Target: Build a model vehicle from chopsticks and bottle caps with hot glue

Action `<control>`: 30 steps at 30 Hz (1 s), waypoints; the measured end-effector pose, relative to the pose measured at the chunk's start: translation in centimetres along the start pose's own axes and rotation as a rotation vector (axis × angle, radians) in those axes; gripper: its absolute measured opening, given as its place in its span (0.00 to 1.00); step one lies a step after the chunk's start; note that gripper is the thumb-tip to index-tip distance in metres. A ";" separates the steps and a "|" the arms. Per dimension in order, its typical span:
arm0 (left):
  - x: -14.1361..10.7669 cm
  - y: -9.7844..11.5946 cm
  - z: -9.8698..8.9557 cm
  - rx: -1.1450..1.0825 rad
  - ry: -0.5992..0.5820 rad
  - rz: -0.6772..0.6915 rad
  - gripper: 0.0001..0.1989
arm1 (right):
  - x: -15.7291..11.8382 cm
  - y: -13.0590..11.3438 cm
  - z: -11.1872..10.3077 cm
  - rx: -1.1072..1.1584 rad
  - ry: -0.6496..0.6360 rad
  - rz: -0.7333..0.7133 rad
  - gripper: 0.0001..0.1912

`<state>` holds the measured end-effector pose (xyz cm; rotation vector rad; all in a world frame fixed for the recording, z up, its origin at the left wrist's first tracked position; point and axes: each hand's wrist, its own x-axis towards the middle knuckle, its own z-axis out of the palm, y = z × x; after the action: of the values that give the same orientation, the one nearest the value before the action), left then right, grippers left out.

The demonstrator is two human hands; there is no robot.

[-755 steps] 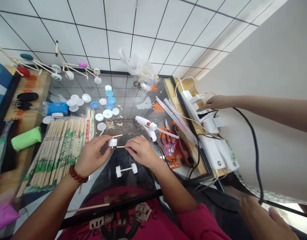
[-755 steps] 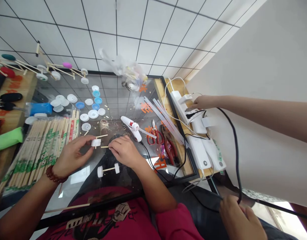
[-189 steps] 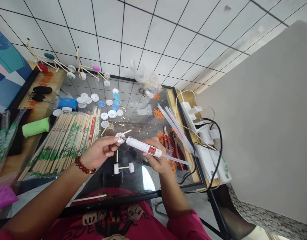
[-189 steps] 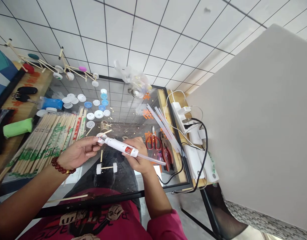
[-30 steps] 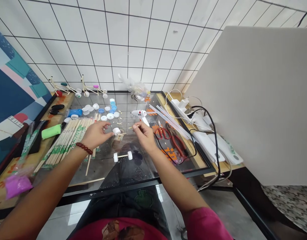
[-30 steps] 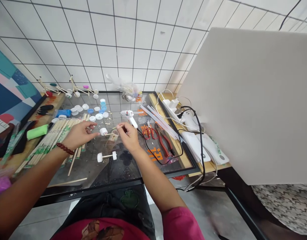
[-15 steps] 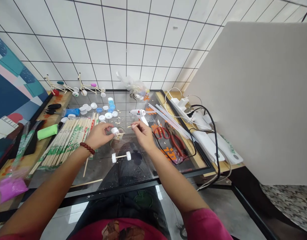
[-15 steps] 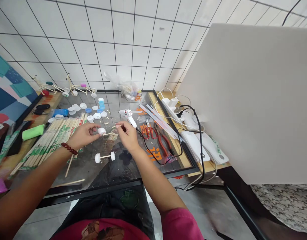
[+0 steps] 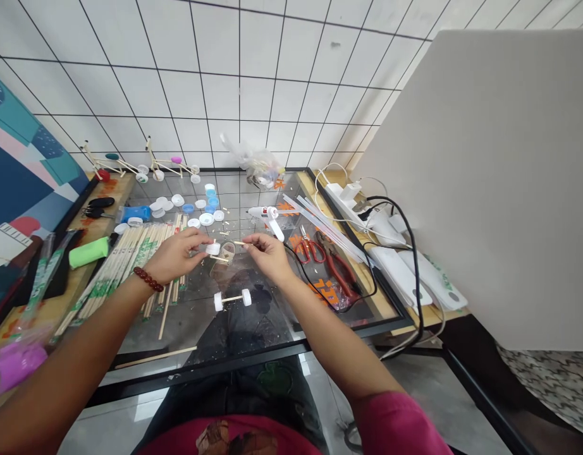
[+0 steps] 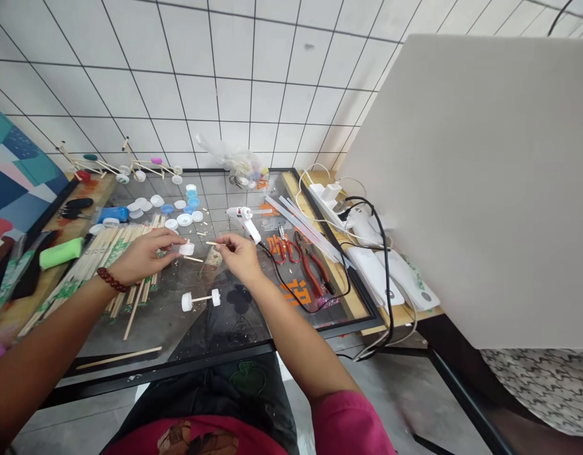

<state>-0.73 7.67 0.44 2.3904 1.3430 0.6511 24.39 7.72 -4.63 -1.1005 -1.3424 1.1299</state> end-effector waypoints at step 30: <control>1.6 0.3 0.6 -0.203 0.047 -0.222 0.22 | -0.5 0.7 0.2 -0.456 -0.031 -0.111 0.09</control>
<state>0.56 8.87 0.46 2.0440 1.4593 0.7447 24.30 7.30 -5.42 -1.3139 -1.7148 0.7791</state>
